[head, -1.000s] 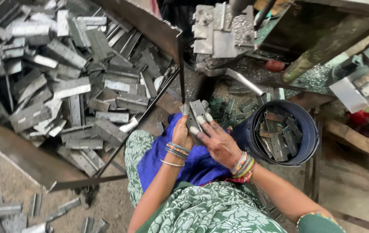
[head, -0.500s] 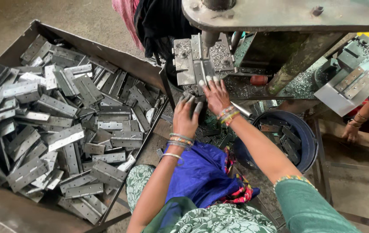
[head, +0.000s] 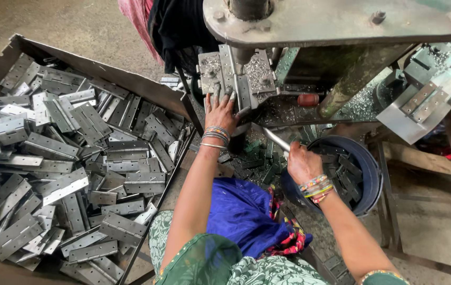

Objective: The person repeatedly picks metal hinge pieces from a bin, places them into a press machine, and operates the lever to process them. Processed pieces are dropped into a bucket below. The person occasionally inspects pieces and adjusts their position on the lap cloth.

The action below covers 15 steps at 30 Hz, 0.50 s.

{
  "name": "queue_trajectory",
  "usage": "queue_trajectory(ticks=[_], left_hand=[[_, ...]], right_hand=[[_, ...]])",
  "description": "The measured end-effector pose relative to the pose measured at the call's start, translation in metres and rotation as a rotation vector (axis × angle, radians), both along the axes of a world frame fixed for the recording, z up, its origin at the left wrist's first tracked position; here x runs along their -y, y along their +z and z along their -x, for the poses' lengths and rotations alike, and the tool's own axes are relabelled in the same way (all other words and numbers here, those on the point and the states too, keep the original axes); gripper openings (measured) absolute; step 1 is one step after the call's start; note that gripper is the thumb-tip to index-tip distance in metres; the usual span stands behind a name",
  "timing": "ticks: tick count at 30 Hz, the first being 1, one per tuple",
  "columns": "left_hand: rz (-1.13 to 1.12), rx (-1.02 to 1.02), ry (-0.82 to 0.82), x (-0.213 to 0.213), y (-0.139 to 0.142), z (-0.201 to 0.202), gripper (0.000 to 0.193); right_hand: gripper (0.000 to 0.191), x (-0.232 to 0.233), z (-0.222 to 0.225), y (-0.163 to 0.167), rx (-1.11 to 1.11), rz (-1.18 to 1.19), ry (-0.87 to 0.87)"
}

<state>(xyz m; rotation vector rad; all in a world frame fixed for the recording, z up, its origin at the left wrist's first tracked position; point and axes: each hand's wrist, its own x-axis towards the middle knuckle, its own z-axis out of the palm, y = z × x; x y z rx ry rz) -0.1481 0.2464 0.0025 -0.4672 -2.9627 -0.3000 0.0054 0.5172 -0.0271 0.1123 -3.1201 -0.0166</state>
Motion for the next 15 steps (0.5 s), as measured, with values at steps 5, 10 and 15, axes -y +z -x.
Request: queue_trajectory(ticks=[5, 10, 15], left_hand=[[-0.082, 0.014, -0.084, 0.016, -0.001, 0.006, 0.067], [0.007, 0.070, -0.059, 0.018, -0.005, 0.007, 0.063], [0.009, 0.053, -0.035, 0.016, -0.004, 0.014, 0.065]], right_hand=[[0.038, -0.003, -0.022, -0.059, 0.261, 0.061, -0.035], [0.037, 0.004, -0.029, -0.083, 0.143, 0.132, -0.064], [0.041, 0.008, -0.026, -0.072, 0.219, 0.111, -0.140]])
